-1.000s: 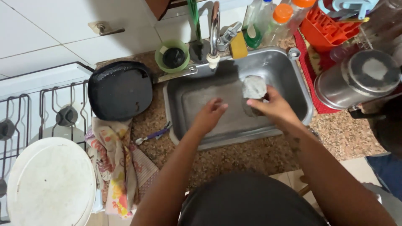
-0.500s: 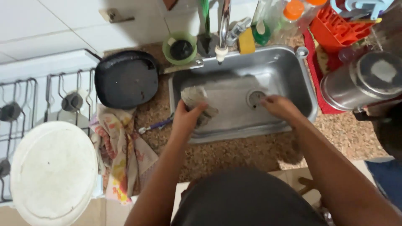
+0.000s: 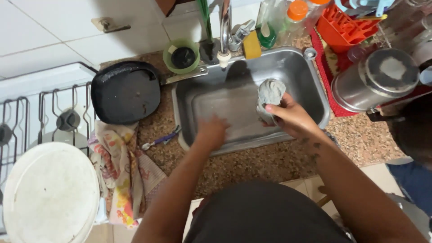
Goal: Washing a cleaning cloth in a sink, wringing it out, and then using it with a handle to mop a tiled floor.
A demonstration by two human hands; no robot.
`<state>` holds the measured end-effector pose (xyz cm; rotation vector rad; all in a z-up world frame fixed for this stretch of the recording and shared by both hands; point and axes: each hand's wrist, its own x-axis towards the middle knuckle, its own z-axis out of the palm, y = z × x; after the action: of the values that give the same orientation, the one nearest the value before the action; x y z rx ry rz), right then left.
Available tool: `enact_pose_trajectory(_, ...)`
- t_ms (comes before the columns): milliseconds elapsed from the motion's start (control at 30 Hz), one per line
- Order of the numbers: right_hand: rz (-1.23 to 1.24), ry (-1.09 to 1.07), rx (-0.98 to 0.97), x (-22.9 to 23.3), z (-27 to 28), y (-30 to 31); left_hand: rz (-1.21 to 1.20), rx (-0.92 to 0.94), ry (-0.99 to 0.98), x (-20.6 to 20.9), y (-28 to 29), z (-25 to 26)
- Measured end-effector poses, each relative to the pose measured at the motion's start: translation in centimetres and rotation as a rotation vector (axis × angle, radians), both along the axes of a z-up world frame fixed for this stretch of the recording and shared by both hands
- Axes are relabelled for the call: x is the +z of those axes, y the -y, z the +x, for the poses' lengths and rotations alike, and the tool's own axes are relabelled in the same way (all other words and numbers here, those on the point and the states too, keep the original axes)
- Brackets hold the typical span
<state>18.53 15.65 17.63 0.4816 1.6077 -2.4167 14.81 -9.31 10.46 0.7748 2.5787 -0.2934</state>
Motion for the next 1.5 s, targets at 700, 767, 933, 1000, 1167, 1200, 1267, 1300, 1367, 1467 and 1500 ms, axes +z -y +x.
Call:
enact_pose_trajectory(700, 0.241, -0.062, 0.22, -2.6, 2.3, 3.1, 1.629, 0.837, 0.499, 4.4, -0.2, 1.6)
enact_pose_trajectory(767, 0.387, -0.235, 0.153, -0.4, 3.7, 2.9, 1.518, 0.666, 0.766, 4.2, -0.5, 1.3)
enact_pose_trajectory(933, 0.332, -0.068, -0.376, -0.1, 9.9, -4.2, 1.196, 0.22, 0.79, 9.4, -0.8, -0.3)
enact_pose_trajectory(1000, 0.353, -0.049, -0.503, 0.5, 13.2, -6.2, 1.061, 0.091, 0.817, 11.2, -2.3, 0.2)
enact_pose_trajectory(1167, 0.196, -0.067, -0.793, 5.2, 20.6, -6.3, 1.053, -0.119, 1.013, 11.1, -9.2, 2.6)
enact_pose_trajectory(1200, 0.198, -0.067, -0.836, 5.2, 22.3, -6.3, 1.033, -0.157, 1.032, 11.0, -10.6, 3.9)
enact_pose_trajectory(1267, 0.147, -0.082, -0.851, 4.9, 25.8, -6.2, 1.167, -0.28, 1.119, 10.6, -13.4, 6.9)
enact_pose_trajectory(1300, 0.148, -0.084, -0.892, 6.7, 27.1, -4.5, 1.145, -0.316, 1.141, 11.8, -14.6, 9.0)
enact_pose_trajectory(1367, 0.147, -0.022, -0.69, 10.4, 29.4, -1.4, 1.103, -0.628, 1.062, 14.4, -17.0, 13.5)
enact_pose_trajectory(1467, 0.515, 0.254, -0.816, 11.0, 35.9, -1.6, 0.996, -0.957, 0.93, 16.7, -19.8, 19.8)
enact_pose_trajectory(1500, 0.513, 0.264, -0.865, 10.7, 38.9, -2.0, 0.978, -1.002, 0.955, 17.4, -20.9, 22.0)
